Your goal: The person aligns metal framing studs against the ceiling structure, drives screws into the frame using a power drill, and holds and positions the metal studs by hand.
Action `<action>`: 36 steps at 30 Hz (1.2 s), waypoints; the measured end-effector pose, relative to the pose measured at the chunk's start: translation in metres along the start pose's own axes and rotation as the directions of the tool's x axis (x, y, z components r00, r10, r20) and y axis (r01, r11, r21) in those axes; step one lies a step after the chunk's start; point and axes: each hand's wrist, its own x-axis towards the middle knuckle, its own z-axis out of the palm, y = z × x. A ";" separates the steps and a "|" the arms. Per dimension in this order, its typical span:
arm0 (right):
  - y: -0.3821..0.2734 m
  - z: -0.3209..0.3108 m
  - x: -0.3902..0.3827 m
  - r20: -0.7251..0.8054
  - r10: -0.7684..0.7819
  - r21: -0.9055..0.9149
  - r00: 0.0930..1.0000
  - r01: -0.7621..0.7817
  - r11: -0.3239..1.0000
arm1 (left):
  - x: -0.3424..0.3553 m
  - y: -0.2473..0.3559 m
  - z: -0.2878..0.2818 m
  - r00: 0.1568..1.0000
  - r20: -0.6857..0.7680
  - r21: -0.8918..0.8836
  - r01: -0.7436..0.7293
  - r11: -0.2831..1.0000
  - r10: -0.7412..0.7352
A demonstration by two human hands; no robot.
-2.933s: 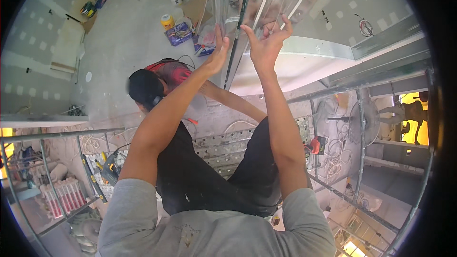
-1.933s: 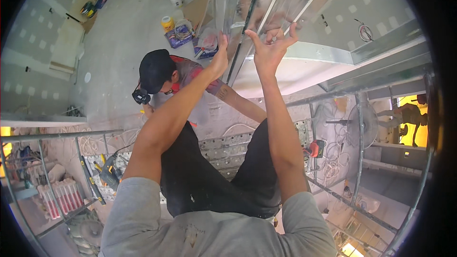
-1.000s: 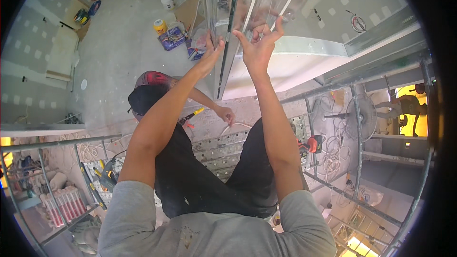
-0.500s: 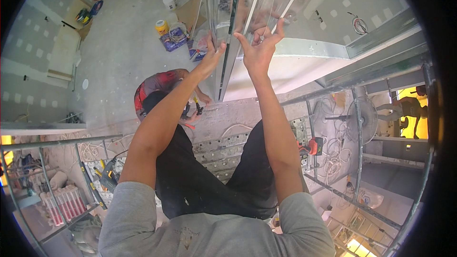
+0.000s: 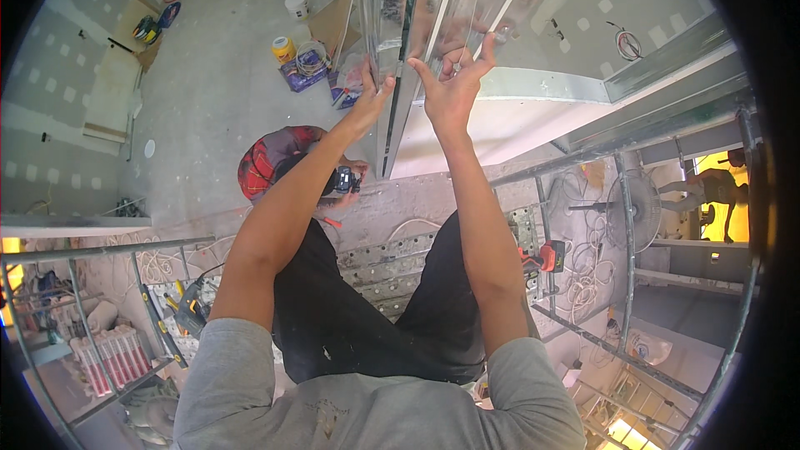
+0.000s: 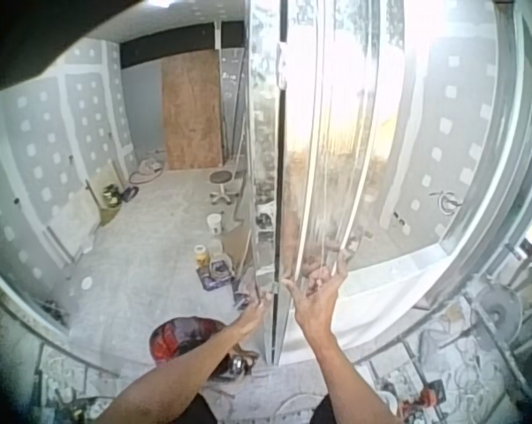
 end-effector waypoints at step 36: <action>-0.001 0.001 0.000 0.000 -0.047 -0.008 0.999 0.047 0.999 | 0.001 0.000 -0.001 0.999 -0.015 -0.001 -0.029 1.000 0.029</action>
